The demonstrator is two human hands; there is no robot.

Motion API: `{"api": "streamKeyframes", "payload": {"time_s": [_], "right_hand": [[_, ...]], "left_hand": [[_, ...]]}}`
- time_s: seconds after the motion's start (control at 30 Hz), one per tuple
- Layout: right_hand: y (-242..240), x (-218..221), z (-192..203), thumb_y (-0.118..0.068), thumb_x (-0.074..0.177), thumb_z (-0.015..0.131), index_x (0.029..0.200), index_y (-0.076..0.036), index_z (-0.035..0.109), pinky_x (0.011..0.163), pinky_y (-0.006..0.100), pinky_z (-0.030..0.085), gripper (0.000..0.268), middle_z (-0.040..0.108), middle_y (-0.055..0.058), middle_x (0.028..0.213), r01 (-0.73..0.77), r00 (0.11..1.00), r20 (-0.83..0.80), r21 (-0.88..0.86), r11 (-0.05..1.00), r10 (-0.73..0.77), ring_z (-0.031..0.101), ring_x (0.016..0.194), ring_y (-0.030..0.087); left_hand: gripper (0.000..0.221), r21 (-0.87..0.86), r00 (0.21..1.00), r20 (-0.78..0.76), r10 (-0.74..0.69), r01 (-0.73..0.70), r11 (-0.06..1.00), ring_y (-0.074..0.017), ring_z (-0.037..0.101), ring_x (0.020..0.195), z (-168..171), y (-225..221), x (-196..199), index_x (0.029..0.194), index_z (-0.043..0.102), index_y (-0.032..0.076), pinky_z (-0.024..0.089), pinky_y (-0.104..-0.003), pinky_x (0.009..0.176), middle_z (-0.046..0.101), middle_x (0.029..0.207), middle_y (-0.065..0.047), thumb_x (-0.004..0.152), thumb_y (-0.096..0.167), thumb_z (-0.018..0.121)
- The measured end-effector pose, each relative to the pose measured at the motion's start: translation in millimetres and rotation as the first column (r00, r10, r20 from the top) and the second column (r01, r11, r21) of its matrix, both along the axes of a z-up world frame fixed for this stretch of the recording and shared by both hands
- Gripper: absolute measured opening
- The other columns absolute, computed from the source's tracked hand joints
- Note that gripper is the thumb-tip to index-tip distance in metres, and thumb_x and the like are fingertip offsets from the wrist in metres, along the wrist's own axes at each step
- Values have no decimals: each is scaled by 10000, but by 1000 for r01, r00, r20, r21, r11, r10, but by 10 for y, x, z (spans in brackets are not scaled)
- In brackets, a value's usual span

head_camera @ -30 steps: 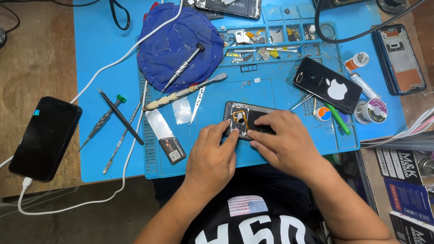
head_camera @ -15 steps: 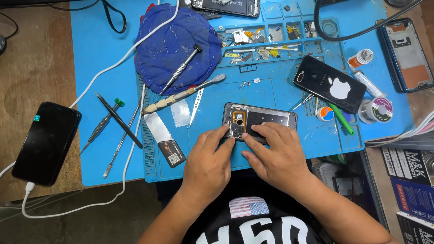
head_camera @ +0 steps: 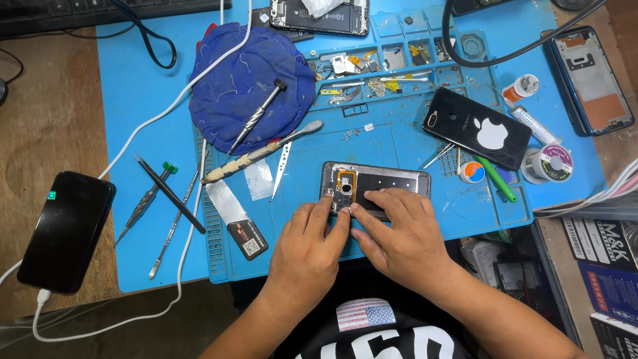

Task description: The person works on a disassembled smartphone on a blue mat, using their hands to manipulate the internal components and casing. They handle the phone's screen assembly and battery, adjusting parts within the device's frame.

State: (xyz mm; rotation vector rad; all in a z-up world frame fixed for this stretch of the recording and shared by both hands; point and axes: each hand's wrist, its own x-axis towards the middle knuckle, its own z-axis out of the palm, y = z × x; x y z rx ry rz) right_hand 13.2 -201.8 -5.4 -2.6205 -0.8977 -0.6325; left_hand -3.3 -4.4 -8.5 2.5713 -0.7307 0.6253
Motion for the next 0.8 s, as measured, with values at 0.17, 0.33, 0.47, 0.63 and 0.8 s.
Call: {"api": "streamKeyframes", "payload": {"time_s": [0.17, 0.33, 0.47, 0.63, 0.8], "right_hand": [[-13, 2, 28, -347, 979, 659, 1170, -156, 715, 866, 457, 477, 276, 657, 112, 1210, -5, 1000, -19, 10, 1000, 6, 637, 1066, 329], [-22, 22, 47, -352, 982, 651, 1156, -154, 722, 831, 455, 473, 272, 656, 111, 1209, -8, 1000, -18, 17, 1000, 8, 640, 1051, 333], [-28, 35, 42, -358, 981, 647, 1159, -164, 715, 827, 455, 478, 272, 658, 104, 1208, -13, 1000, -16, 7, 1000, 13, 639, 1046, 321], [-38, 45, 43, -356, 978, 652, 1179, -165, 699, 809, 449, 482, 281, 659, 105, 1204, -18, 1000, -25, -10, 1000, 18, 643, 1049, 316], [-55, 49, 23, -338, 972, 659, 1184, -157, 697, 828, 460, 482, 281, 658, 109, 1226, -20, 999, -49, 24, 1000, 21, 639, 1047, 319]], "left_hand": [[301, 53, 996, -52, -68, 70, 996, -362, 615, 957, 72, 65, 82, 1217, 668, 15, 576, -415, 688, 639, 1218, -254, 918, 1, 630], [333, -5, 981, -83, -173, 173, 985, -426, 622, 1006, 10, 156, 97, 1212, 648, -56, 588, -493, 796, 627, 1251, -310, 891, -87, 568], [349, 13, 984, -86, -157, 159, 987, -424, 639, 1025, 5, 158, 82, 1247, 652, -45, 590, -494, 807, 636, 1272, -301, 912, -76, 562], [391, 49, 981, -126, -150, 157, 986, -403, 626, 1025, 62, 134, 121, 1294, 637, -6, 594, -469, 756, 628, 1256, -284, 910, -59, 586], [391, 210, 977, -109, -182, 201, 957, -342, 601, 899, 99, 141, 193, 1260, 646, 14, 569, -412, 638, 642, 1237, -276, 874, 20, 590]]}}
